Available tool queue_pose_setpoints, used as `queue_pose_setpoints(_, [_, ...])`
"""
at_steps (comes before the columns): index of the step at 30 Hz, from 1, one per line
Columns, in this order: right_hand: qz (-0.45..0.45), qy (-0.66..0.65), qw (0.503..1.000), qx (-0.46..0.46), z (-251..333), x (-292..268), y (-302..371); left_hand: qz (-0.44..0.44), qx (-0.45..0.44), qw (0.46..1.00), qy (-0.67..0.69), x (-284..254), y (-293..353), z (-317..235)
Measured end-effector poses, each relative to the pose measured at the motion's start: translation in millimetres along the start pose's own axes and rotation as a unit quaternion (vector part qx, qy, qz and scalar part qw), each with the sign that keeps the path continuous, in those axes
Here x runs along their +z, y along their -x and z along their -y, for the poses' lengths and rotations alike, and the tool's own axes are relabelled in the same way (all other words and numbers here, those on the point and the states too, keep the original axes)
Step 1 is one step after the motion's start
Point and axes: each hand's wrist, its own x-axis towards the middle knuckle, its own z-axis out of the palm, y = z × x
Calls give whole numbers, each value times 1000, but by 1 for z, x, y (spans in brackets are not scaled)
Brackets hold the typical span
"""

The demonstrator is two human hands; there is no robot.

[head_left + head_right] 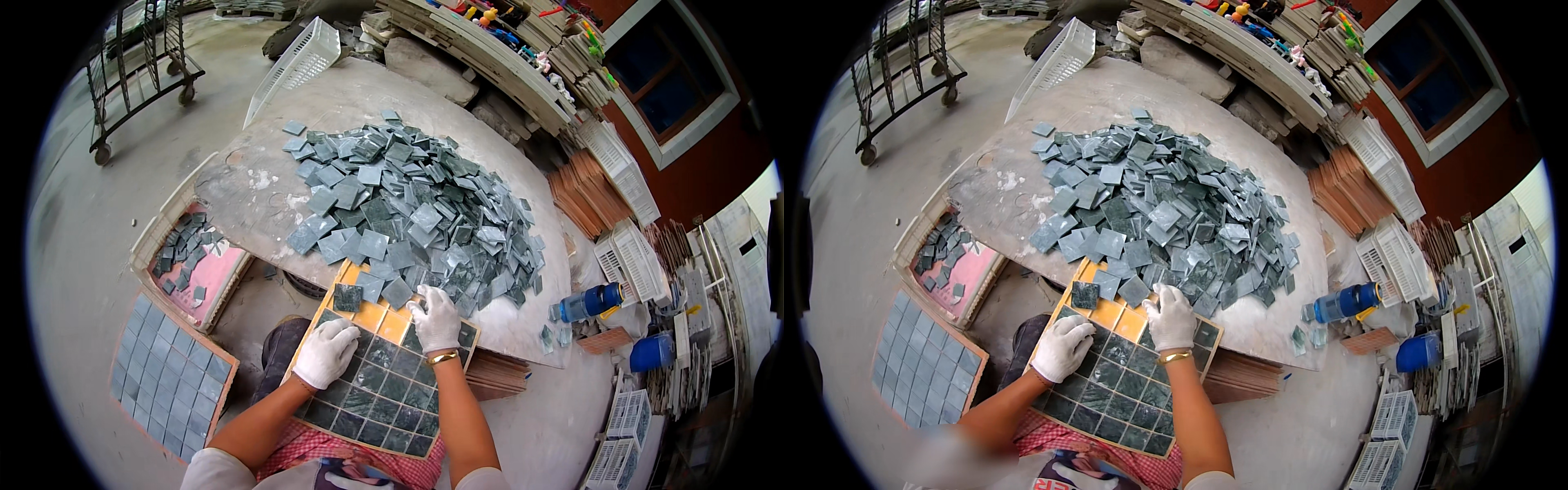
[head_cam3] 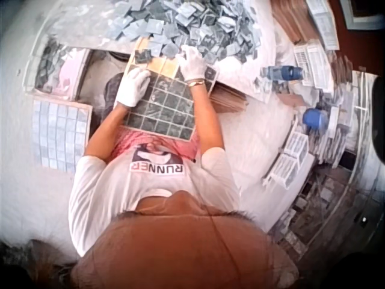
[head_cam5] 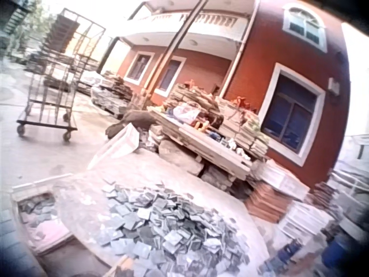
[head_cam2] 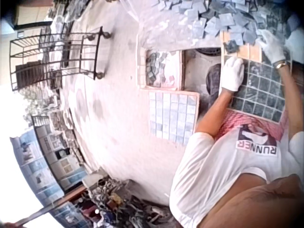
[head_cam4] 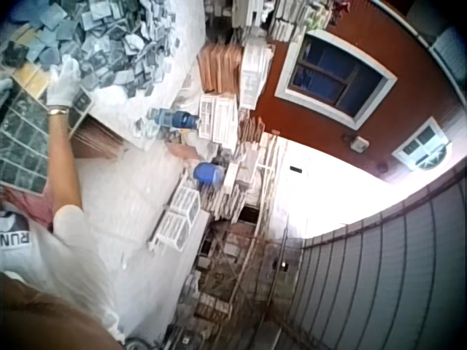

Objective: The person arranges small square tiles into a grid on a wooden board, pressing them into place. They then pour a pile of tiles onto a second board and continue placing them one by one into the grid pattern.

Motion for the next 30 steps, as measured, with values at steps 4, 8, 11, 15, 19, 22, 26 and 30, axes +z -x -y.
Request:
queue_pose_setpoints(4, [-37,-20,999,35,18,18,-7,-8,13,1000,8,1,-1,1])
queue_pose_setpoints(8, [9,-76,994,72,11,9,-4,-8,15,1000,16,-1,2,3])
queue_pose_setpoints(11, [3,19,999,-29,13,-7,19,-8,17,999,28,-1,2,2])
queue_pose_setpoints(15, [96,8,992,-84,12,-11,47,3,17,999,36,-2,2,3])
queue_pose_setpoints(19, [68,-62,995,27,5,-10,42,-4,10,999,36,-2,3,3])
queue_pose_setpoints(22, [104,-99,990,-8,-6,-4,30,3,-1,999,38,-2,3,2])
queue_pose_setpoints(26, [142,-129,980,-57,-14,3,29,-1,6,999,35,-1,1,2])
queue_pose_setpoints(30, [159,-169,972,22,-1,-2,33,-17,6,1000,25,-2,1,1])
